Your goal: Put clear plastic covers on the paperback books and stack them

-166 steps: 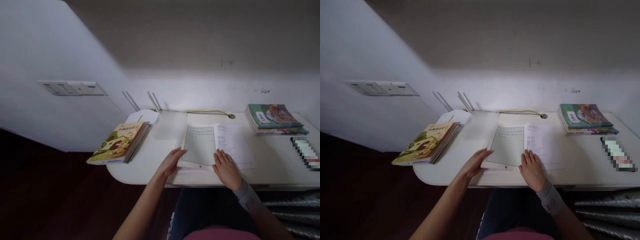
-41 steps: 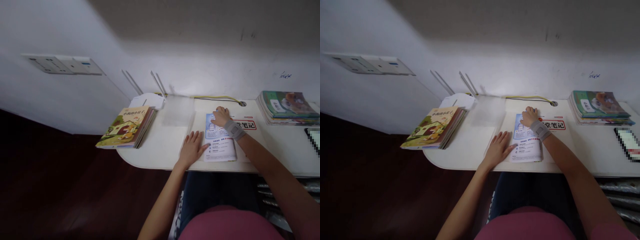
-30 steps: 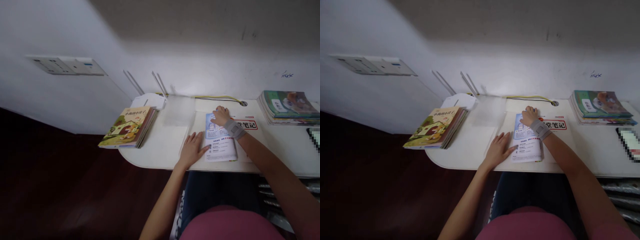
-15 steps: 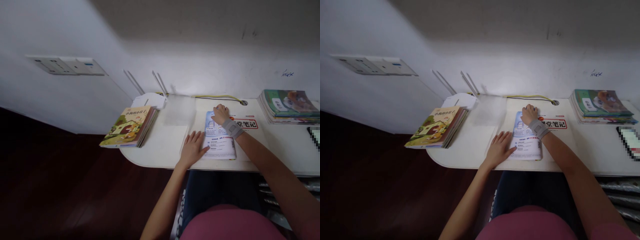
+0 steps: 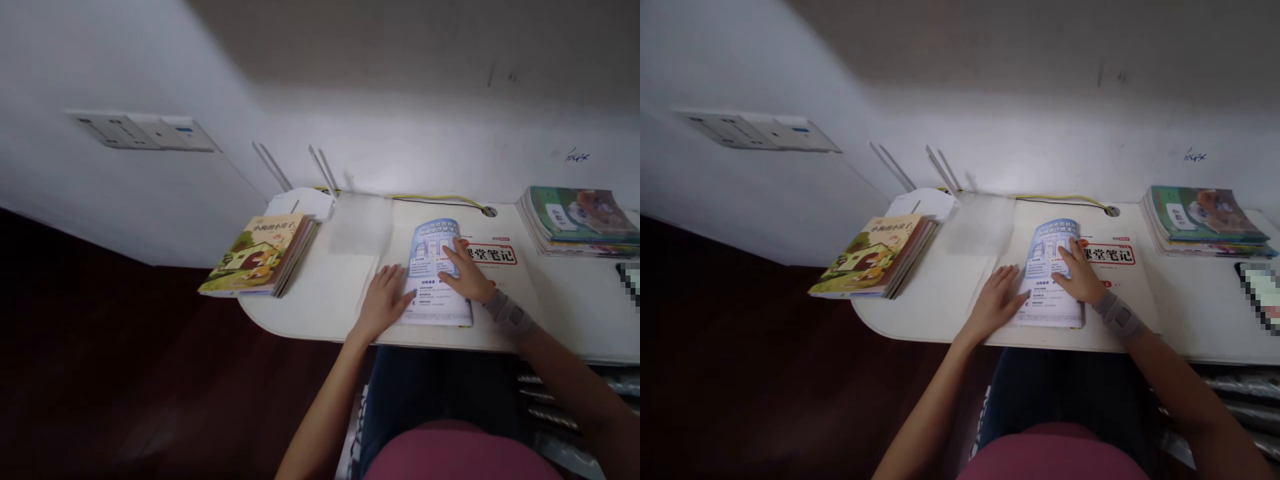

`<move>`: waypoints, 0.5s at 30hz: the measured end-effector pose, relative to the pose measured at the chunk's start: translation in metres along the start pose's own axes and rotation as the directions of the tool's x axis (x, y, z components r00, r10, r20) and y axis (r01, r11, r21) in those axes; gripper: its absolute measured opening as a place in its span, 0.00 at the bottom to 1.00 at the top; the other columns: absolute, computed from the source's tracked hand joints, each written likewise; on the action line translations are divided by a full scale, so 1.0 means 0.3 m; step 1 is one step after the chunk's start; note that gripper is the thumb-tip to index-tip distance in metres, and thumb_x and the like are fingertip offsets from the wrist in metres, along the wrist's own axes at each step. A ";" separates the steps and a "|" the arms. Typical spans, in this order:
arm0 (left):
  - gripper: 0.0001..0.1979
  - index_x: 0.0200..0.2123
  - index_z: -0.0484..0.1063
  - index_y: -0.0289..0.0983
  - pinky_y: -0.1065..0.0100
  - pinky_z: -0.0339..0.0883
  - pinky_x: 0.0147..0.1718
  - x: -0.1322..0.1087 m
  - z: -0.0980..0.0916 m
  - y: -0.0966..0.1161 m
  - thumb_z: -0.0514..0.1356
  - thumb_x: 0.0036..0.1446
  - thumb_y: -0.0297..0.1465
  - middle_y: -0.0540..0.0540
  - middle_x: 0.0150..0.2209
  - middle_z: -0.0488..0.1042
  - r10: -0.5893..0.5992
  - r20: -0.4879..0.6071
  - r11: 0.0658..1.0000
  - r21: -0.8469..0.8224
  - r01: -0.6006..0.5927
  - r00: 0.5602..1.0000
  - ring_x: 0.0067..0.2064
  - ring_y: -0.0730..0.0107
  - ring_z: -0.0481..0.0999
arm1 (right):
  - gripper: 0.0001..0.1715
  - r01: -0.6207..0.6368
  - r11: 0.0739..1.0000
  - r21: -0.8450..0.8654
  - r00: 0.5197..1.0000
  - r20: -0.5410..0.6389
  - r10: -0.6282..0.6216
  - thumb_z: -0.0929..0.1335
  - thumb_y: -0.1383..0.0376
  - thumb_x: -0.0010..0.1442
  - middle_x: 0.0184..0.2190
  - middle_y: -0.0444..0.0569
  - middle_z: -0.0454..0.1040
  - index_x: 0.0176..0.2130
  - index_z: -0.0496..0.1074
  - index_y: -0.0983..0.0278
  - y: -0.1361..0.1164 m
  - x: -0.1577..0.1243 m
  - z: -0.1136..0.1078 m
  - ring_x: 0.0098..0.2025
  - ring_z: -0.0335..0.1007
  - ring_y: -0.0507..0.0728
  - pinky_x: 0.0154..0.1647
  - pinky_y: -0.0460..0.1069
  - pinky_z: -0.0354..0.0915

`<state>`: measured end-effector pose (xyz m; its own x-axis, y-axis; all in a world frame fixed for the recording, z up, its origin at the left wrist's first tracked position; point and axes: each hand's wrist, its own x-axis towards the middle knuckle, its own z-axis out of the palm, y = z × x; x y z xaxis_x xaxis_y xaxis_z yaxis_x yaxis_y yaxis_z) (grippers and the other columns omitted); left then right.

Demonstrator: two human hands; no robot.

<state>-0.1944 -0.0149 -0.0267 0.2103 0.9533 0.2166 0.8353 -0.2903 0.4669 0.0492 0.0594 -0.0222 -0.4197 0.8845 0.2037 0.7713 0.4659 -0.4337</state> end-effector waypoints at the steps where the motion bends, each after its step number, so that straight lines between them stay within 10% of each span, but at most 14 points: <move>1: 0.30 0.61 0.58 0.34 0.54 0.53 0.61 -0.002 -0.005 -0.007 0.52 0.60 0.43 0.38 0.63 0.59 -0.019 -0.033 1.000 -0.024 0.018 0.999 0.65 0.56 0.54 | 0.39 0.000 1.000 0.006 1.000 0.003 0.000 0.65 0.53 0.58 0.68 0.63 0.40 0.63 0.56 0.69 -0.001 -0.003 0.010 0.69 0.31 0.68 0.63 0.64 0.47; 15: 0.19 0.51 0.68 0.36 0.56 0.67 0.52 -0.049 -0.033 -0.112 0.49 0.59 0.26 0.39 0.50 0.72 -0.214 -0.250 0.976 -0.091 0.197 0.944 0.51 0.60 0.72 | 0.34 -0.018 0.988 -0.153 0.998 0.058 0.028 0.65 0.60 0.57 0.67 0.64 0.45 0.59 0.61 0.72 -0.078 -0.039 -0.007 0.68 0.33 0.73 0.63 0.66 0.48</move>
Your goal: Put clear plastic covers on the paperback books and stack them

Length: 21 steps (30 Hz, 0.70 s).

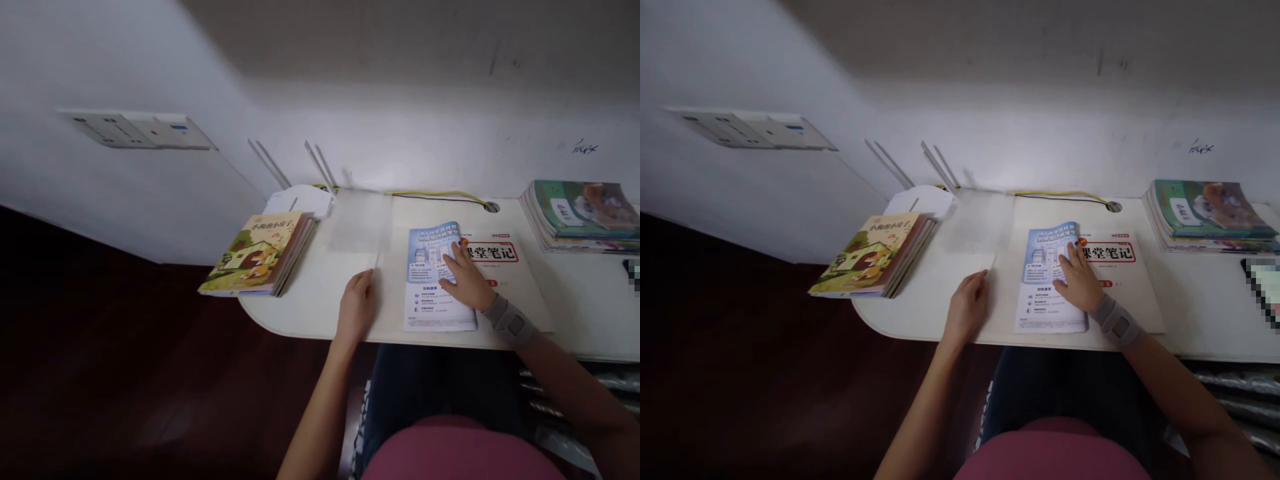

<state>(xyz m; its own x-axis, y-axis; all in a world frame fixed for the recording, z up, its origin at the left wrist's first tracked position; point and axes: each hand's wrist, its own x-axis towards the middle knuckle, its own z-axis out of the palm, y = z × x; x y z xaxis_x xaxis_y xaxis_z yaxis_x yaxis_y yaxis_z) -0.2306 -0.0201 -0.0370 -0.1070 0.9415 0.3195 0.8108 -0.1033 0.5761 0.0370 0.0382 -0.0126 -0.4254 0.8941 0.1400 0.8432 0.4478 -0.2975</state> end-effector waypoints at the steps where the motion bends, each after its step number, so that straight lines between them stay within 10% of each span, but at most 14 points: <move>1: 0.18 0.51 0.69 0.36 0.56 0.68 0.51 0.000 -0.002 0.004 0.49 0.59 0.27 0.39 0.49 0.72 -0.009 -0.006 1.000 -0.013 0.009 1.000 0.50 0.60 0.73 | 0.33 0.015 1.000 -0.015 1.000 -0.008 -0.015 0.65 0.61 0.57 0.67 0.64 0.45 0.59 0.61 0.72 -0.012 0.000 -0.001 0.68 0.33 0.73 0.63 0.67 0.48; 12: 0.19 0.51 0.69 0.36 0.56 0.67 0.52 -0.003 -0.012 0.008 0.48 0.59 0.26 0.40 0.49 0.72 -0.023 -0.008 1.000 -0.016 0.023 1.000 0.51 0.61 0.72 | 0.31 0.015 0.999 -0.036 1.000 -0.013 -0.016 0.64 0.59 0.60 0.65 0.66 0.50 0.57 0.63 0.74 -0.085 0.022 0.009 0.68 0.35 0.70 0.64 0.64 0.44; 21: 0.18 0.51 0.69 0.37 0.57 0.68 0.51 -0.006 -0.017 -0.005 0.50 0.58 0.28 0.42 0.50 0.73 -0.050 0.004 0.995 -0.087 0.050 0.999 0.50 0.62 0.73 | 0.39 0.109 0.965 0.240 0.993 -0.073 -0.094 0.56 0.52 0.64 0.68 0.55 0.45 0.67 0.41 0.63 0.102 -0.074 0.007 0.68 0.38 0.61 0.65 0.61 0.47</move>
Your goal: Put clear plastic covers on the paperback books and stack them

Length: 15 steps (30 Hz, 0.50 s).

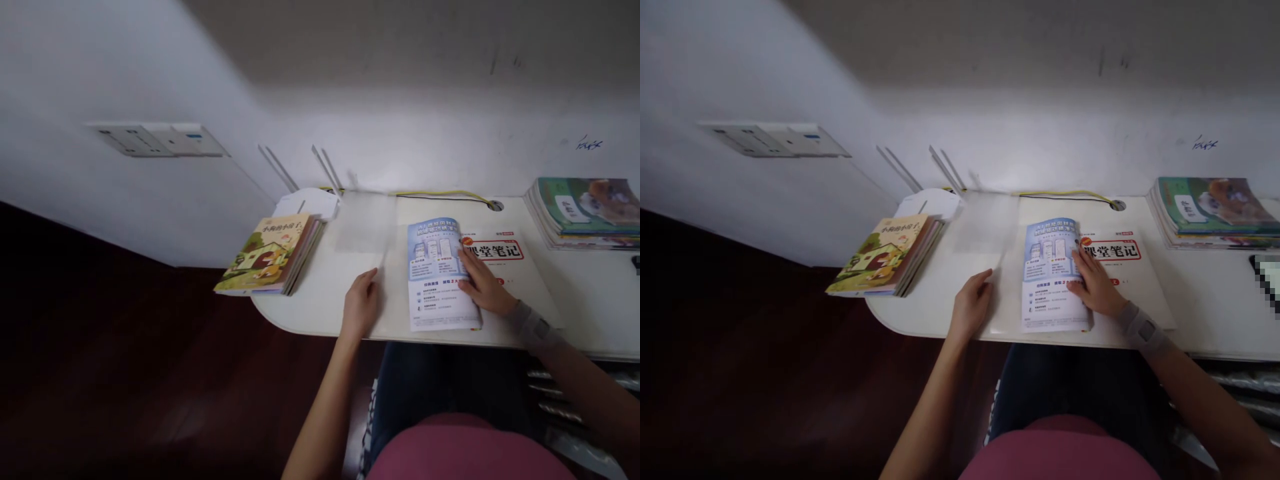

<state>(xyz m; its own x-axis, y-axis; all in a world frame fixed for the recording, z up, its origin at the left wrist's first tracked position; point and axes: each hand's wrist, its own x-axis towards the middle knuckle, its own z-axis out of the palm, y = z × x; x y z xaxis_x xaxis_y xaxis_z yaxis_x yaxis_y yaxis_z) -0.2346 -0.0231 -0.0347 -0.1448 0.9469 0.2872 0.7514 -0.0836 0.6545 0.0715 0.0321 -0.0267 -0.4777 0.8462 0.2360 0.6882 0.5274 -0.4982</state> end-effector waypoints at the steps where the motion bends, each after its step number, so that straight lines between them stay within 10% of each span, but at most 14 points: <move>1: 0.18 0.50 0.70 0.38 0.58 0.69 0.50 0.001 0.002 0.000 0.51 0.57 0.29 0.42 0.50 0.73 -0.011 0.011 1.000 -0.009 0.011 1.000 0.49 0.63 0.74 | 0.40 0.009 0.999 -0.051 0.999 0.036 -0.007 0.56 0.51 0.64 0.67 0.56 0.46 0.68 0.40 0.63 0.013 -0.017 -0.009 0.68 0.40 0.62 0.64 0.62 0.47; 7: 0.18 0.51 0.69 0.37 0.60 0.70 0.47 0.001 0.016 0.018 0.52 0.57 0.30 0.42 0.50 0.74 -0.029 0.063 0.999 -0.024 0.030 0.998 0.46 0.64 0.76 | 0.43 -0.064 0.961 -0.270 0.992 0.085 0.090 0.59 0.49 0.62 0.65 0.63 0.51 0.67 0.45 0.68 0.017 -0.045 -0.026 0.67 0.42 0.68 0.63 0.64 0.47; 15: 0.18 0.47 0.72 0.37 0.58 0.69 0.49 0.022 -0.033 -0.013 0.50 0.56 0.27 0.42 0.46 0.76 0.014 0.065 0.991 0.133 -0.023 0.998 0.47 0.60 0.75 | 0.41 -0.134 0.984 -0.116 0.991 0.000 0.135 0.64 0.54 0.58 0.68 0.61 0.40 0.65 0.49 0.65 -0.068 0.013 0.028 0.68 0.36 0.66 0.62 0.65 0.47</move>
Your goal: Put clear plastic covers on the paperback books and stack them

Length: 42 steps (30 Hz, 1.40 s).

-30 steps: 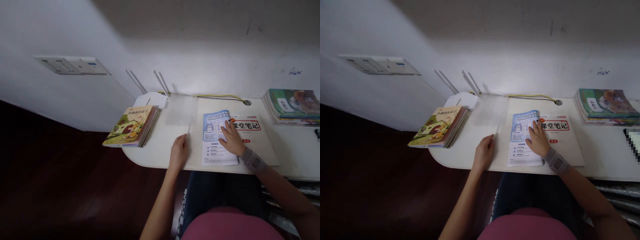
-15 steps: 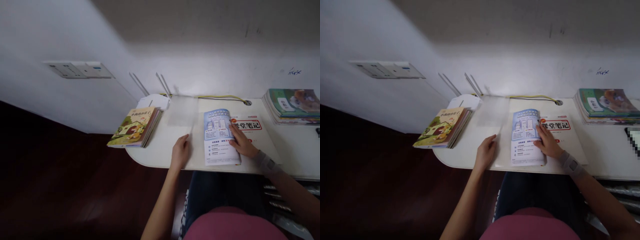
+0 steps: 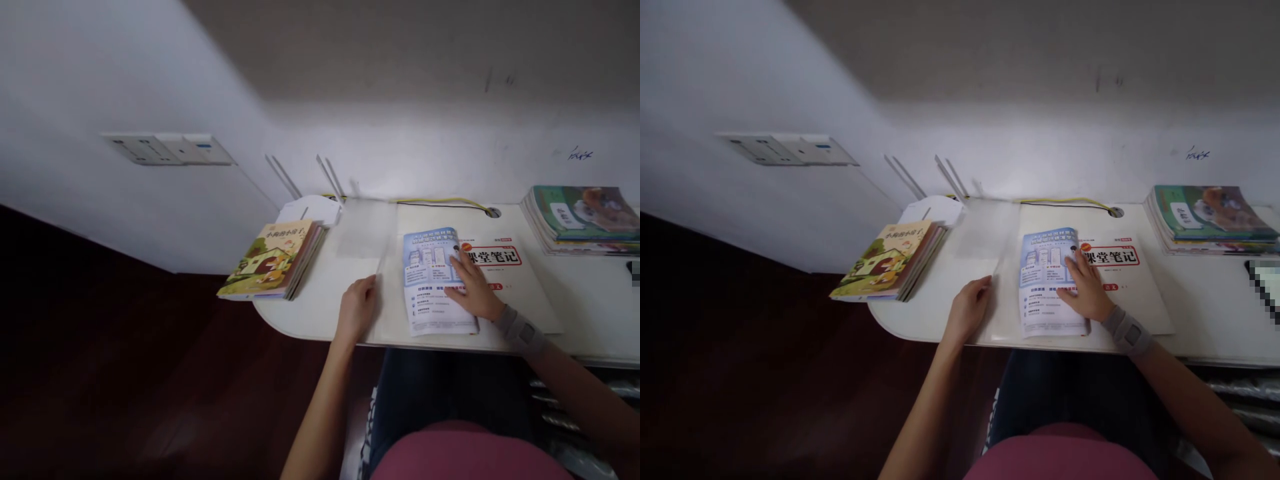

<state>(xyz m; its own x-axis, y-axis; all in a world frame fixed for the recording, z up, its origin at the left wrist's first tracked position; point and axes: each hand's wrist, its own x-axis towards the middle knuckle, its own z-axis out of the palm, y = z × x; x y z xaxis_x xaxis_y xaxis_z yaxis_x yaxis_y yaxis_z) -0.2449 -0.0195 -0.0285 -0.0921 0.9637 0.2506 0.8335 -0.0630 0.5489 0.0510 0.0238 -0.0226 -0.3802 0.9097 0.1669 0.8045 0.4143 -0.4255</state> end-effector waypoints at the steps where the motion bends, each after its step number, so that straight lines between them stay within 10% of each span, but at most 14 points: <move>1: 0.17 0.47 0.72 0.37 0.59 0.69 0.48 -0.001 -0.005 -0.009 0.50 0.56 0.28 0.42 0.45 0.76 -0.005 0.003 1.000 -0.017 0.005 1.000 0.46 0.61 0.76 | 0.41 0.007 1.000 0.022 1.000 -0.006 -0.007 0.64 0.56 0.57 0.68 0.61 0.40 0.65 0.50 0.65 0.001 0.003 0.006 0.69 0.36 0.65 0.62 0.65 0.47; 13: 0.17 0.48 0.71 0.37 0.61 0.69 0.47 -0.018 -0.002 -0.029 0.51 0.57 0.27 0.42 0.45 0.76 -0.006 -0.022 0.992 -0.125 0.003 1.000 0.45 0.64 0.75 | 0.39 0.120 0.992 0.024 0.989 -0.094 -0.117 0.64 0.63 0.57 0.69 0.57 0.39 0.64 0.52 0.67 -0.011 0.020 0.078 0.69 0.30 0.67 0.65 0.64 0.44; 42: 0.17 0.48 0.72 0.35 0.60 0.68 0.48 -0.020 0.000 -0.037 0.51 0.57 0.26 0.41 0.44 0.74 -0.028 -0.085 0.992 -0.124 0.017 0.996 0.45 0.64 0.75 | 0.52 0.219 0.901 -0.373 0.976 0.079 -0.204 0.50 0.38 0.60 0.65 0.66 0.50 0.63 0.53 0.77 -0.063 0.002 0.066 0.68 0.40 0.66 0.65 0.62 0.42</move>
<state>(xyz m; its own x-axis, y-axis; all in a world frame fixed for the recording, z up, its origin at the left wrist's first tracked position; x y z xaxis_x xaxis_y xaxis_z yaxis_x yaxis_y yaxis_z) -0.2535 -0.0246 -0.0361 -0.1615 0.9395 0.3022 0.7581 -0.0779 0.6475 0.0265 0.0159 -0.0319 -0.5715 0.8008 0.1794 0.8123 0.5831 -0.0149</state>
